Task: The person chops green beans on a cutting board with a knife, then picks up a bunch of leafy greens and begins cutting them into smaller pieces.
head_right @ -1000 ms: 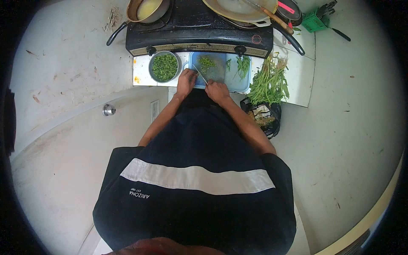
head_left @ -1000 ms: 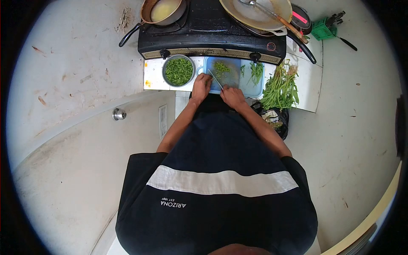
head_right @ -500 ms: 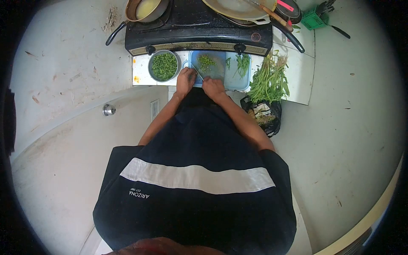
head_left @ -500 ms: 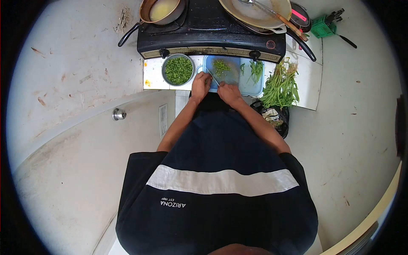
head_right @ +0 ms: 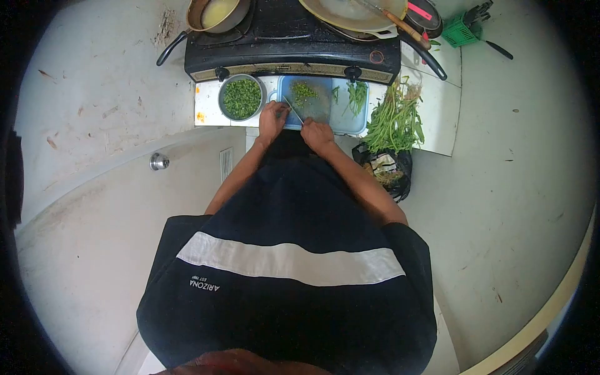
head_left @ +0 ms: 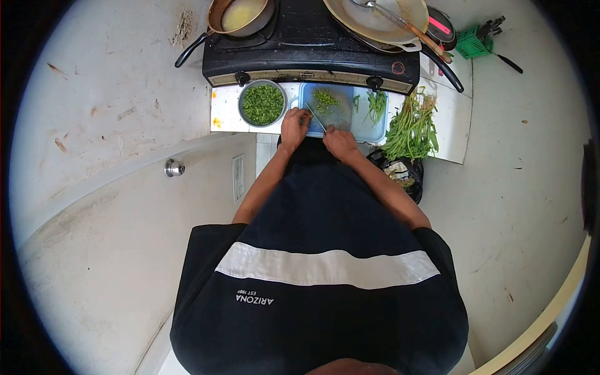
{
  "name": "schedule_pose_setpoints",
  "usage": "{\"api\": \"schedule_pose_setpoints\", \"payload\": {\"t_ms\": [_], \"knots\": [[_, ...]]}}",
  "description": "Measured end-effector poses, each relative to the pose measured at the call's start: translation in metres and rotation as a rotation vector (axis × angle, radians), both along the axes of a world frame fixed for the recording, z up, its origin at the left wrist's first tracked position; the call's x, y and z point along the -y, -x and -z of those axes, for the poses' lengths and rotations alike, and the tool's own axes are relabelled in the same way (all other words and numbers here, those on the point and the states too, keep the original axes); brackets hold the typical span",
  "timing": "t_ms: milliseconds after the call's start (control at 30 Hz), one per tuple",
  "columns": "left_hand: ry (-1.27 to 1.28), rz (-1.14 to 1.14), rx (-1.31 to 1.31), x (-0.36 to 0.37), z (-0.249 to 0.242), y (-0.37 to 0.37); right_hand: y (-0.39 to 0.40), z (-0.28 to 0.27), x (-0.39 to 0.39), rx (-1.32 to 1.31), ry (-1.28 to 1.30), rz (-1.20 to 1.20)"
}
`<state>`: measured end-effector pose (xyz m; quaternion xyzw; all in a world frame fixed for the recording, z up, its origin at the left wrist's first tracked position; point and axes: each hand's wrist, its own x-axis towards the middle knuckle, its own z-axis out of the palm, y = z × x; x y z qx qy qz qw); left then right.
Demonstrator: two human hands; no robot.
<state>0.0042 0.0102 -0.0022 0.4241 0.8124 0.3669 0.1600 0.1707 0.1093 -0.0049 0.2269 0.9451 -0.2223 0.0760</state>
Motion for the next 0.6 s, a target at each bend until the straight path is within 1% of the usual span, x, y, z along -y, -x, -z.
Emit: {"api": "schedule_pose_setpoints", "payload": {"t_ms": [233,367,433,533,600], "knots": [[0.008,0.015,-0.035,0.000,-0.002,0.000,0.013,0.003,0.000,-0.034,0.014,0.051],[0.002,0.030,-0.037,0.001,-0.003,0.000,0.020,-0.002,-0.004,-0.044,0.000,0.024],[-0.011,0.029,-0.071,0.000,0.001,0.001,0.020,-0.002,-0.003,-0.098,-0.016,0.020],[0.012,0.027,-0.062,0.001,0.001,0.000,0.021,0.000,-0.002,-0.033,-0.026,0.024],[0.002,0.026,-0.077,0.001,0.001,-0.001,0.018,0.002,-0.002,-0.040,-0.007,0.029]]}}
